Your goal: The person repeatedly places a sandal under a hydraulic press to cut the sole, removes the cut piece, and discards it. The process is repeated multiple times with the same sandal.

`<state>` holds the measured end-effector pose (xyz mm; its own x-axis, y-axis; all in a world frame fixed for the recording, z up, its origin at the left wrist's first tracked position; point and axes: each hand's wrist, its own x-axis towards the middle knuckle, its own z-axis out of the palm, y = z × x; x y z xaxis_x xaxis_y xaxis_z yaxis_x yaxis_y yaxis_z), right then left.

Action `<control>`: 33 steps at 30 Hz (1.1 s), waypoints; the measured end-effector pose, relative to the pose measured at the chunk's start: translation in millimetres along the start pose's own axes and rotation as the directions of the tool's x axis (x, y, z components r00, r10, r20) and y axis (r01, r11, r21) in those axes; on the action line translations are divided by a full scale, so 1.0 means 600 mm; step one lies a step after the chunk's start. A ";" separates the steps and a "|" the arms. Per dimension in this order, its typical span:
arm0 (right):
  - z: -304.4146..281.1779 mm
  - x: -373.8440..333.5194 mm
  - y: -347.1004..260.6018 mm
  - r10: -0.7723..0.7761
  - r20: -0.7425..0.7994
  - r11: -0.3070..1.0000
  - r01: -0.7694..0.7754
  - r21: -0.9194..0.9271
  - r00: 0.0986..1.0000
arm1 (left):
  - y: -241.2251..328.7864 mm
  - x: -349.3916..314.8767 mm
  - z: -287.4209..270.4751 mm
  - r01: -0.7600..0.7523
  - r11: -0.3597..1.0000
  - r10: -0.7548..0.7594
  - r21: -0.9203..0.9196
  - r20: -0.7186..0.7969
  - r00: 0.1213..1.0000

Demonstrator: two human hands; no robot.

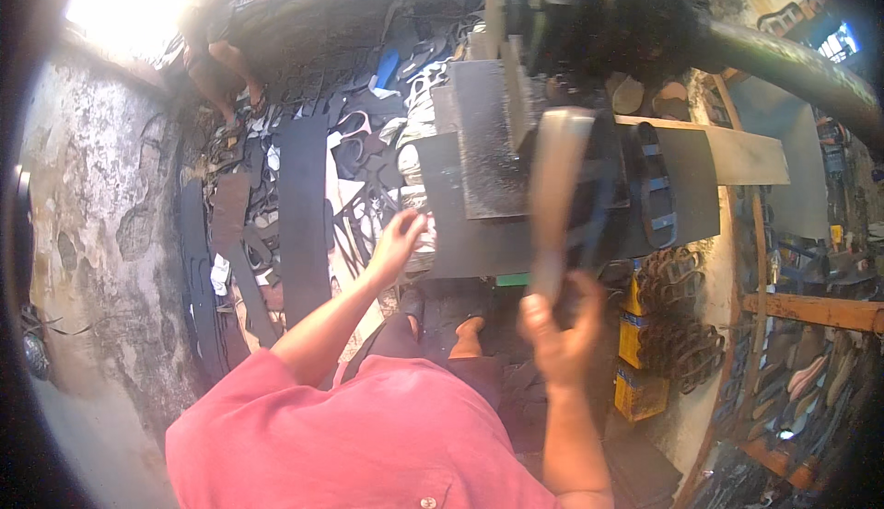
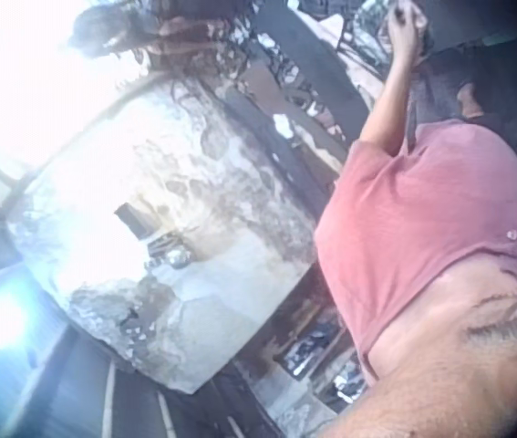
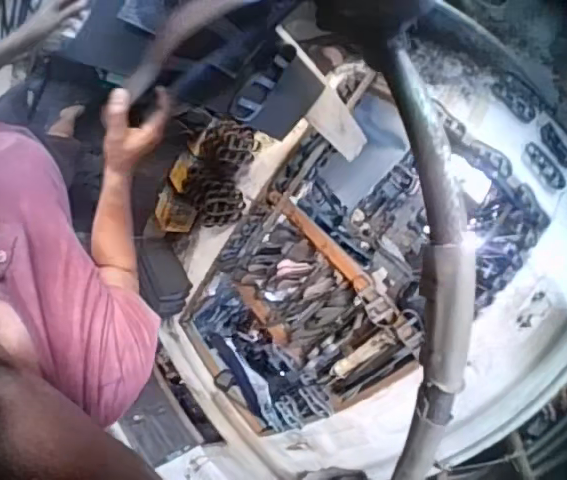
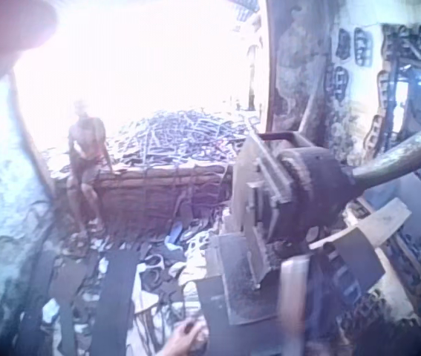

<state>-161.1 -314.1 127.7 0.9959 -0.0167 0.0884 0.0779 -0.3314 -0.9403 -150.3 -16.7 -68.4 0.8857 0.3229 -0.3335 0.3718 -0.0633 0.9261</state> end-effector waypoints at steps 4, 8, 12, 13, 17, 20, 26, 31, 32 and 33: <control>0.198 -0.030 0.022 0.099 0.201 0.995 -0.093 -0.039 0.975 | 0.031 0.099 -0.016 0.173 0.887 -0.158 -0.429 0.071 0.985; 0.320 -0.006 0.135 -0.235 0.056 0.823 0.229 -0.520 0.970 | 0.019 0.117 -0.002 0.244 0.765 -0.176 -0.595 0.172 0.969; 0.346 0.000 0.156 -0.342 0.008 0.712 0.265 -0.650 0.940 | 0.028 0.113 -0.006 0.255 0.761 -0.193 -0.597 0.167 0.967; 0.350 0.001 0.156 -0.341 0.014 0.707 0.266 -0.655 0.940 | 0.024 0.112 -0.005 0.251 0.750 -0.199 -0.612 0.153 0.968; 0.354 -0.001 0.167 -0.308 0.018 0.677 0.233 -0.698 0.951 | 0.033 0.103 0.006 0.245 0.756 -0.229 -0.607 0.106 0.968; 0.338 -0.006 0.152 -0.220 0.030 0.756 0.190 -0.626 0.975 | 0.043 0.094 0.003 0.196 0.751 -0.167 -0.631 0.106 0.980; 0.251 -0.064 0.199 -0.168 0.169 0.708 0.238 -0.664 0.971 | 0.029 0.086 -0.011 0.143 0.740 0.025 -0.657 0.240 0.971; 0.247 -0.062 0.195 -0.168 0.137 0.740 0.216 -0.637 0.976 | 0.037 0.084 -0.009 0.136 0.732 -0.020 -0.668 0.178 0.984; 0.246 -0.063 0.195 -0.159 0.142 0.742 0.213 -0.635 0.977 | 0.032 0.083 -0.010 0.125 0.740 -0.010 -0.661 0.174 0.985; 0.246 -0.061 0.197 -0.152 0.139 0.746 0.206 -0.634 0.979 | 0.043 0.078 -0.011 0.155 0.750 -0.050 -0.643 0.178 0.983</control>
<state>-181.5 -213.6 -34.9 0.9690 0.1648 0.1842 0.2345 -0.8484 -0.4745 -100.9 3.0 -59.3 0.9014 0.1521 -0.4053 0.2373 0.6093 0.7566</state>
